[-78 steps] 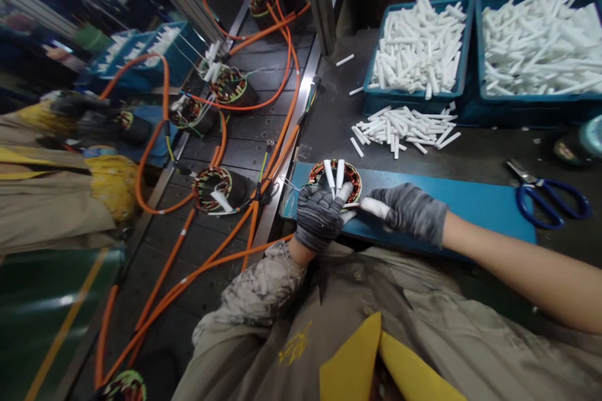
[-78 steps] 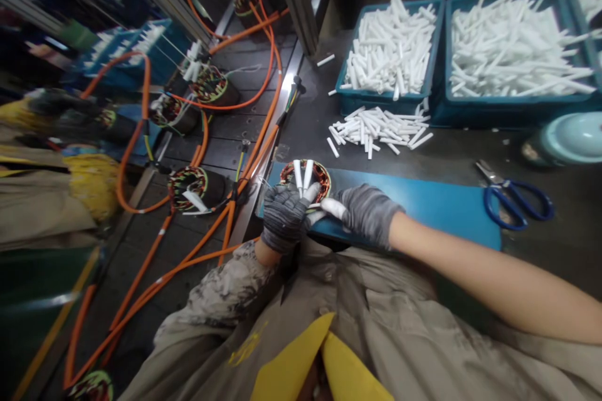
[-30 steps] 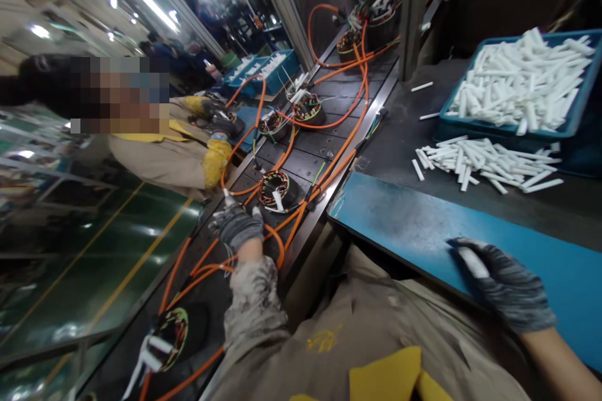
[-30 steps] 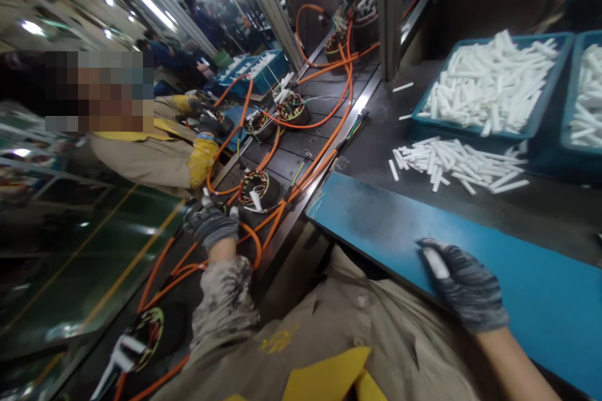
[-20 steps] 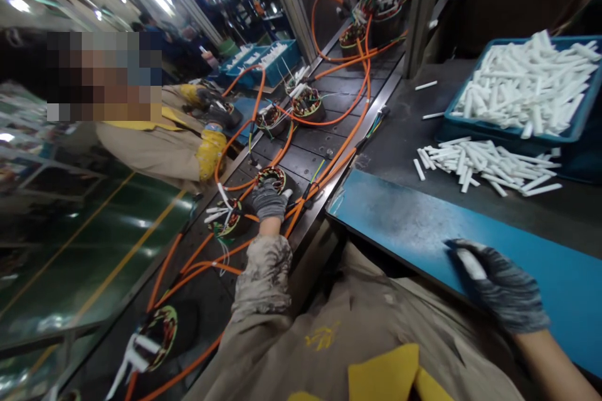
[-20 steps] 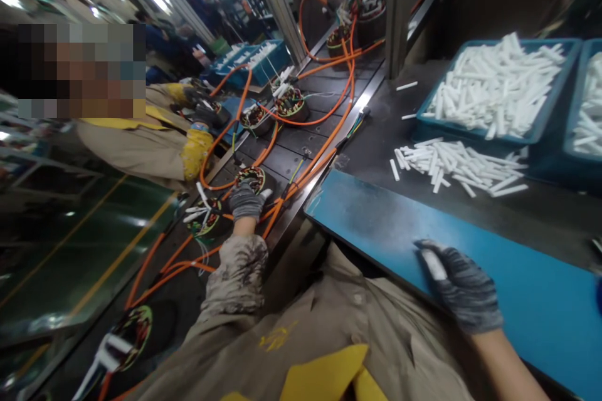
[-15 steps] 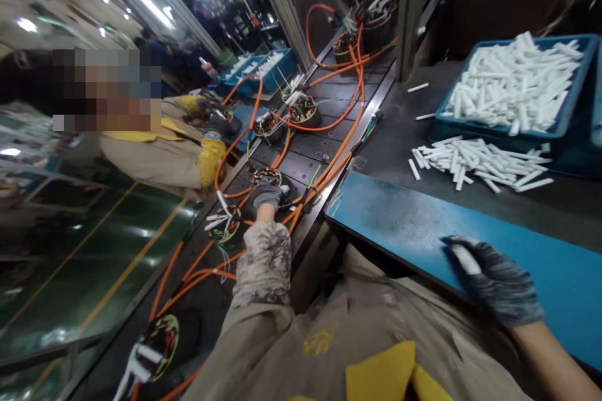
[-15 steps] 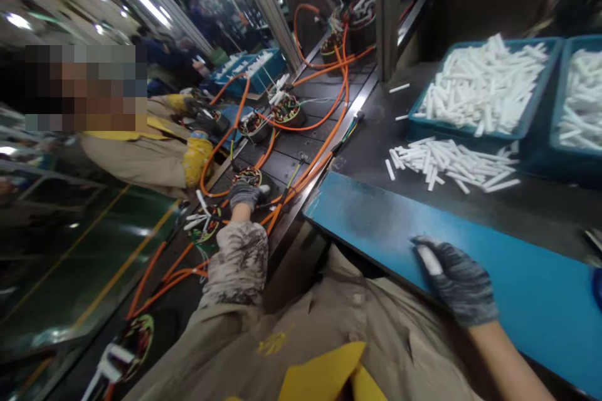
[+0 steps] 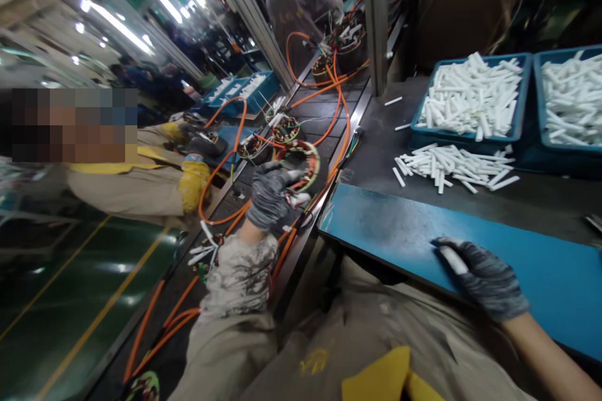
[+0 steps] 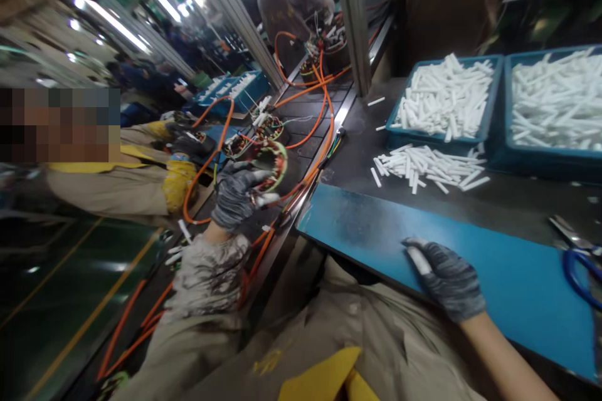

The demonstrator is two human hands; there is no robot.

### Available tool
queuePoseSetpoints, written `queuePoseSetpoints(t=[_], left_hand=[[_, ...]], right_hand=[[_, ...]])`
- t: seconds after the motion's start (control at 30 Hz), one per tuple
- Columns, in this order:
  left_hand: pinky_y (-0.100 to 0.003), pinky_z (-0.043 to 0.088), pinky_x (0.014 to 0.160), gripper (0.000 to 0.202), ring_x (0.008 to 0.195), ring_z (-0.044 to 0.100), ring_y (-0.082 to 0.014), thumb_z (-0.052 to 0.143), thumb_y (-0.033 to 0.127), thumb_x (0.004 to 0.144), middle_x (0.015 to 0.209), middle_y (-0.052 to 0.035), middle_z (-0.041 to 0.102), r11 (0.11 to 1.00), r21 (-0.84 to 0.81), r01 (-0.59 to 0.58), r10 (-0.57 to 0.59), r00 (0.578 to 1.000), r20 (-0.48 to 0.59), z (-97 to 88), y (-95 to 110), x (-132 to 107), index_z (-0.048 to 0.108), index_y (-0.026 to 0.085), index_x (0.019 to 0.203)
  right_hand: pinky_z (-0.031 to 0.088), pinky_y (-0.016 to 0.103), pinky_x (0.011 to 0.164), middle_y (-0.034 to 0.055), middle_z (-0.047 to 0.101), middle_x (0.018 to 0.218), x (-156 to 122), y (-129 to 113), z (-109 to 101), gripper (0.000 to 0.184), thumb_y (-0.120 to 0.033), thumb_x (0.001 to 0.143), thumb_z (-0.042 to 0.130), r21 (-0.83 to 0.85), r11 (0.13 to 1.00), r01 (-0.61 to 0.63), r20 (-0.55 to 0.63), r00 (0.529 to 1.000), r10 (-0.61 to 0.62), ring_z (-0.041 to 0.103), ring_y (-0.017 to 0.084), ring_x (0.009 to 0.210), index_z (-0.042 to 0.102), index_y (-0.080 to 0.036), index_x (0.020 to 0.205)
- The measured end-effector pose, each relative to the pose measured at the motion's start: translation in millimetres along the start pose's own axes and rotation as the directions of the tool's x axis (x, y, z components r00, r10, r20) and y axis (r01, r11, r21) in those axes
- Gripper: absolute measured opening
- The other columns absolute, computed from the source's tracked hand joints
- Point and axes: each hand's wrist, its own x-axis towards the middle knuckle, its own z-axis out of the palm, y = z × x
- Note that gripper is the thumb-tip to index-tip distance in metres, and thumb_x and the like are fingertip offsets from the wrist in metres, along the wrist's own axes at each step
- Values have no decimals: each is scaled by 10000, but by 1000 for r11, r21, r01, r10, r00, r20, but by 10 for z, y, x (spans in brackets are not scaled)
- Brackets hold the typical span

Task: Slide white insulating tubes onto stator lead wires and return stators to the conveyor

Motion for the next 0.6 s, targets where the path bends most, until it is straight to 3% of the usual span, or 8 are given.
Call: queuePoseSetpoints(t=[0.07,0.17,0.3,0.37,0.43,0.5,0.57,0.6], left_hand=[[-521,416,1172,430,955,724,-258,825,536,741,918,-31,779,965,-20,-261,261,958,121,56,264,27,768,260,1065],[-503,433,1146,439,951,726,-243,704,546,877,902,-30,777,824,-87,-560,558,776,294,263,686,59,739,244,1194],[-494,342,1238,357,1091,705,-251,690,438,916,1062,-47,787,705,-224,-673,674,537,507,626,1135,-51,727,228,1203],[-489,248,1298,234,1194,668,-219,581,308,995,1194,-6,769,683,-269,-679,689,478,545,747,1222,-208,722,279,1179],[-532,207,1311,323,1295,614,-187,457,232,1047,1316,64,721,710,-231,-665,677,555,483,817,1181,-421,682,384,1221],[-636,236,1274,292,1349,580,-212,489,294,1045,1341,79,704,819,-97,-566,565,764,312,873,1030,-643,656,456,1222],[-733,288,1202,230,1358,570,-307,595,407,987,1322,-27,710,932,20,-361,357,928,112,953,823,-808,674,366,1200],[-748,318,1174,273,1352,567,-347,621,444,963,1297,-90,713,966,33,-258,256,965,61,1007,718,-849,683,292,1180]], right_hand=[[613,492,960,76,806,1105,1,-1,-17,457,-561,989,461,-12,1000,-6,0,1000,6,775,312,1016,779,-250,1092],[622,469,943,61,810,1087,11,-19,-38,396,-516,982,497,1,1000,6,16,1000,-6,780,297,1000,782,-259,1082],[626,436,925,49,816,1051,33,-47,-38,348,-473,976,517,29,999,32,11,999,-33,785,277,961,786,-272,1067],[626,433,909,47,816,1035,40,-62,-44,340,-471,976,521,23,999,23,7,1000,-23,783,276,950,785,-277,1064],[627,429,878,48,814,1013,47,-100,-71,328,-464,983,523,12,1000,9,-20,1000,-9,780,274,926,777,-273,1065],[620,426,855,65,805,1011,63,-183,-118,305,-436,993,533,3,999,36,-101,994,-36,770,270,912,758,-252,1083],[601,427,865,91,788,1038,97,-326,-164,264,-385,989,567,-24,989,145,-203,968,-147,749,268,939,735,-227,1117],[588,427,885,100,779,1059,124,-417,-174,249,-360,976,598,-45,970,238,-229,943,-242,736,267,967,723,-219,1138]])
